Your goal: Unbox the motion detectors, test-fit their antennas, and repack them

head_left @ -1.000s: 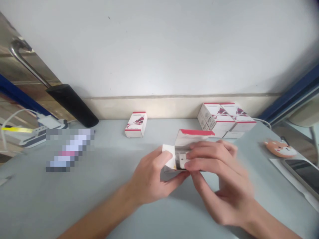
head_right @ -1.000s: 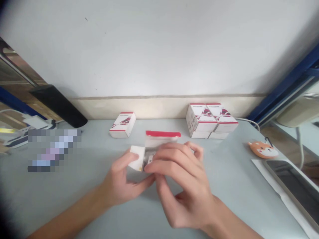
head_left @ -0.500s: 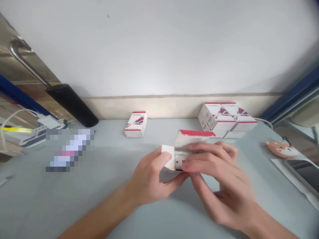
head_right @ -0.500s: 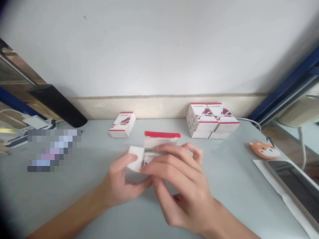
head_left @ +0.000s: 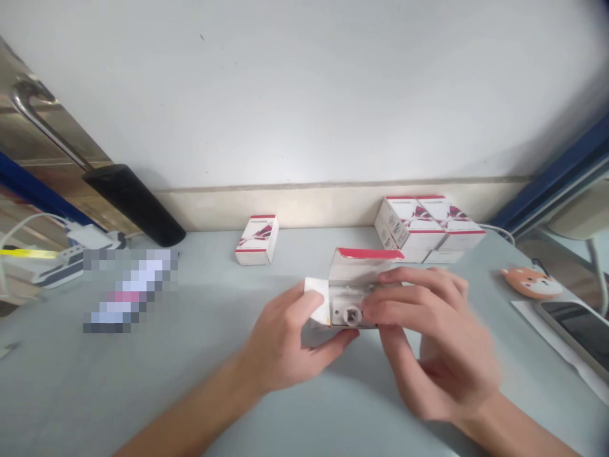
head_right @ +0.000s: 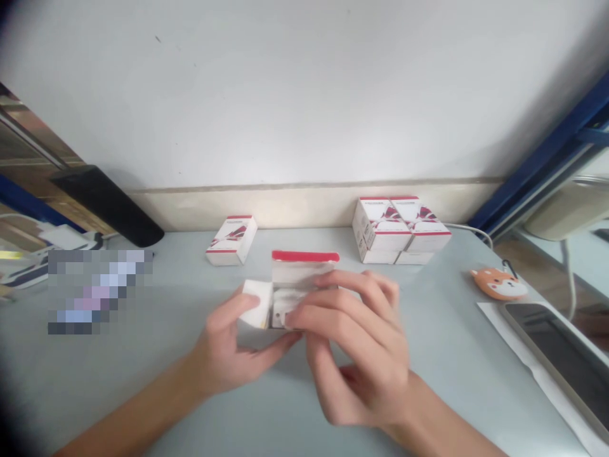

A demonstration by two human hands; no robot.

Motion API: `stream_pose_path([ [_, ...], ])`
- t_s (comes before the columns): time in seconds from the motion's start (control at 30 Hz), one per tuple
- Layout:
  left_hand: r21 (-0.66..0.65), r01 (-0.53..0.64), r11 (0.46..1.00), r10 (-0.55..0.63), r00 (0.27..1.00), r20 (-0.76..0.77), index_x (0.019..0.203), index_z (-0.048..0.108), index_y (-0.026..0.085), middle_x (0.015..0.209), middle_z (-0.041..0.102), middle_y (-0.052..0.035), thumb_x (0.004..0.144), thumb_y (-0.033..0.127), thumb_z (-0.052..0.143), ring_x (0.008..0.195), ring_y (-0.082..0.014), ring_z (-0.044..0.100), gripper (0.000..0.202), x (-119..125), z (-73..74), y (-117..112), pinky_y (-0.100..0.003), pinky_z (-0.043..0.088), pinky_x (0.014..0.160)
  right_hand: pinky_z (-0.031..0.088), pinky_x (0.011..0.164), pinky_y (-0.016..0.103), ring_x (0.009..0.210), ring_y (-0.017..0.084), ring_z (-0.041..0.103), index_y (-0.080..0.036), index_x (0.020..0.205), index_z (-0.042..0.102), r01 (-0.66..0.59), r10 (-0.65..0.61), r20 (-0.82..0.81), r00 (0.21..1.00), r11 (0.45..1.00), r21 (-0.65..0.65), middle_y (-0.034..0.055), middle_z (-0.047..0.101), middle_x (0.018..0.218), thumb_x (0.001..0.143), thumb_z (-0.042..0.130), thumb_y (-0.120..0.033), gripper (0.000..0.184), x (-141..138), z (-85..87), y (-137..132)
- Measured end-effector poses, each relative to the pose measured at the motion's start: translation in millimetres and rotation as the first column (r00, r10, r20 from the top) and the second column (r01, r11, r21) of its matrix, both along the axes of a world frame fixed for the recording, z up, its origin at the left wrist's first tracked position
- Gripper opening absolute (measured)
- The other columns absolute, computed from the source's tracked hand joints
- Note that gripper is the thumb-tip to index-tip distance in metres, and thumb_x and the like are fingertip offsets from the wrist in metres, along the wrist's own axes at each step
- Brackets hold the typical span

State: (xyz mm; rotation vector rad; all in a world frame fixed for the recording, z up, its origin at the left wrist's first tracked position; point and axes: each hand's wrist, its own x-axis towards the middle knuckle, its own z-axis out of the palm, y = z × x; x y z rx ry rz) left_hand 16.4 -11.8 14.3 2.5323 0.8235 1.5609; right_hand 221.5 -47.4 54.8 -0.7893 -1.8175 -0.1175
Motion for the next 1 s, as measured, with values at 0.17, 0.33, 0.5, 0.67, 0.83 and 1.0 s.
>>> stream_pose_path([
  [0.17,0.025,0.013,1.000,-0.013,1.000,0.004,0.125,0.045,0.025,0.081,0.056,0.0041,0.090,0.025,0.078,0.062,-0.0129,0.059,0.048,0.1,1.0,1.3,-0.025,0.053,0.054,0.038,0.086,0.045,0.102,0.027,0.069,-0.021,0.098,0.069,-0.003,0.005,0.053,0.999,0.999,-0.037,0.0007,0.077,0.084,0.083,0.056,0.001,0.029,0.1,-2.9,1.4],
  [0.33,-0.076,0.055,0.996,-0.045,0.991,0.125,0.152,0.033,0.026,0.098,0.069,-0.0029,0.084,0.020,0.084,0.077,-0.0176,0.070,0.085,0.5,-11.2,2.7,-0.032,0.063,0.070,0.040,0.090,0.047,0.111,0.029,0.068,-0.022,0.105,0.068,-0.008,0.012,0.070,0.997,0.998,-0.066,0.0025,0.078,0.094,0.084,0.056,0.001,0.033,2.1,-4.3,1.1],
  [0.5,-0.189,-0.005,0.982,0.014,0.999,0.048,0.161,0.026,0.027,0.112,0.069,-0.0081,0.087,0.021,0.081,0.087,-0.0196,0.072,0.093,-3.0,-13.0,1.1,-0.033,0.063,0.075,0.050,0.095,0.048,0.114,0.029,0.064,-0.022,0.121,0.064,-0.016,0.004,-0.162,0.987,0.997,-0.074,0.0119,0.067,0.124,0.086,0.061,-0.003,0.040,0.1,-10.5,5.6],
  [0.67,-0.155,-0.026,0.988,0.016,0.998,-0.065,0.159,0.037,0.027,0.103,0.063,-0.0045,0.093,0.019,0.072,0.084,-0.0169,0.066,0.076,-5.4,-0.4,1.4,-0.028,0.061,0.070,0.051,0.098,0.047,0.118,0.028,0.060,-0.027,0.125,0.060,-0.031,-0.063,-0.374,0.925,0.970,-0.240,0.0096,0.062,0.122,0.094,0.063,-0.015,0.034,0.4,-16.7,11.2],
  [0.83,-0.106,-0.036,0.994,0.023,0.992,-0.121,0.141,0.058,0.025,0.102,0.056,-0.0042,0.093,0.016,0.070,0.083,-0.0145,0.064,0.050,-4.8,5.1,3.0,-0.027,0.062,0.070,0.054,0.101,0.043,0.125,0.024,0.059,-0.030,0.125,0.065,-0.150,-0.028,-0.347,0.937,0.867,-0.474,0.0080,0.061,0.129,0.107,0.051,-0.027,0.023,1.7,-15.6,6.5],
  [1.0,-0.091,-0.043,0.995,0.032,0.992,-0.119,0.138,0.059,0.025,0.098,0.056,-0.0029,0.094,0.016,0.069,0.079,-0.0137,0.062,0.047,-4.4,6.6,2.2,-0.026,0.061,0.066,0.055,0.106,0.042,0.132,0.023,0.056,-0.034,0.115,0.075,-0.059,-0.071,-0.244,0.967,0.871,-0.488,0.0063,0.058,0.131,0.106,0.056,-0.029,0.022,-3.7,-16.1,5.6],
])
